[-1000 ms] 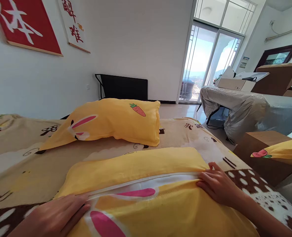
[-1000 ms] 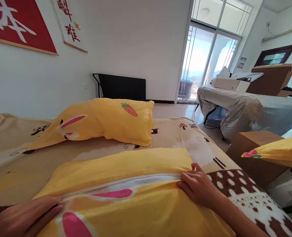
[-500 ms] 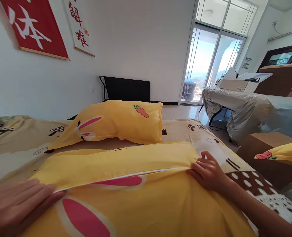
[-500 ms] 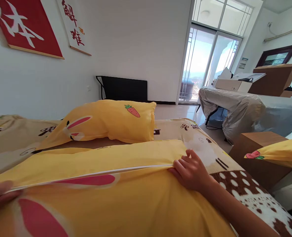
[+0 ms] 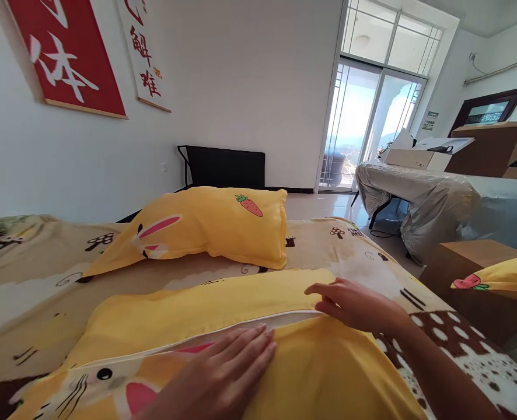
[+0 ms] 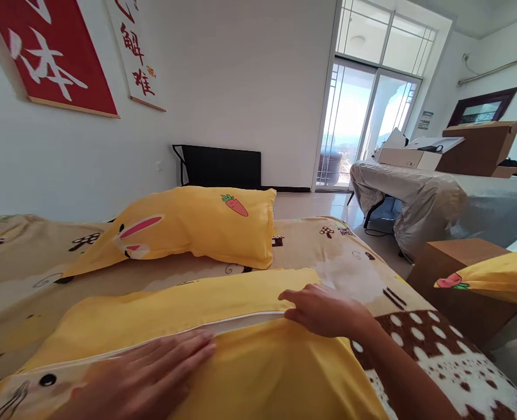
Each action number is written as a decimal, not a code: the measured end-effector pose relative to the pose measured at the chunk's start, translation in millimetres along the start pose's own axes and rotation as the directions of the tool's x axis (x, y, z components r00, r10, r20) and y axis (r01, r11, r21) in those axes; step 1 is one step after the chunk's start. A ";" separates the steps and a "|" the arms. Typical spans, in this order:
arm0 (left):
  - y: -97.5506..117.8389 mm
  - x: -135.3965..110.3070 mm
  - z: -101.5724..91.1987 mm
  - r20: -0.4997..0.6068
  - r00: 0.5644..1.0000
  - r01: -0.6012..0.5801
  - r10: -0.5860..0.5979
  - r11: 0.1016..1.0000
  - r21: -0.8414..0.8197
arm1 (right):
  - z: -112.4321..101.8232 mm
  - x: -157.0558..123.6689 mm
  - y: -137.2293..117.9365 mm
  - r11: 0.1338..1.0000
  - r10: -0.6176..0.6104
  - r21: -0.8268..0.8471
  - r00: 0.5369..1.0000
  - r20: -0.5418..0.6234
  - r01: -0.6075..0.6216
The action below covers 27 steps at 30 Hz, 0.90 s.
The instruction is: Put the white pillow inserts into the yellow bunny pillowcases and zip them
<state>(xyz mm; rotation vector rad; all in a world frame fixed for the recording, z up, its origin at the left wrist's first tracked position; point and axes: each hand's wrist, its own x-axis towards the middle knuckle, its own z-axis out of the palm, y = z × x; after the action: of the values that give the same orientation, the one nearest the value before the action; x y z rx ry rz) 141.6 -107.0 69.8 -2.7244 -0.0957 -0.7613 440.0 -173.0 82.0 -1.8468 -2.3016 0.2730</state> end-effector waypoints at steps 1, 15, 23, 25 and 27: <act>11.1 18.0 5.6 0.033 0.997 -0.065 0.065 0.998 -0.002 | 5.6 4.0 0.0 1.000 -0.022 0.019 0.998 -0.062 0.023; 34.6 90.6 108.1 0.226 0.951 -0.204 0.212 0.977 -0.061 | 56.5 19.3 29.3 0.951 0.210 -0.136 0.904 -0.372 -0.277; 32.9 87.8 96.4 0.468 0.882 0.070 0.054 0.967 -0.245 | 68.5 19.1 27.2 0.912 0.315 -0.075 0.804 -0.505 -0.404; 30.0 101.5 87.0 0.502 0.864 0.113 0.033 0.960 -0.257 | 72.0 22.7 27.7 0.925 0.358 0.073 0.794 -0.492 -0.372; 26.3 115.5 87.1 0.479 0.877 0.168 -0.040 0.959 -0.228 | 75.0 27.0 31.9 0.925 0.379 0.238 0.763 -0.523 -0.296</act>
<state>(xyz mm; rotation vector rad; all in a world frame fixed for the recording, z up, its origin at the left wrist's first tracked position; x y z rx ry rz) 287.5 -106.9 51.5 -3.1268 -0.2694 -0.1185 445.5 -142.2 2.0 -1.9320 -1.5108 -0.0660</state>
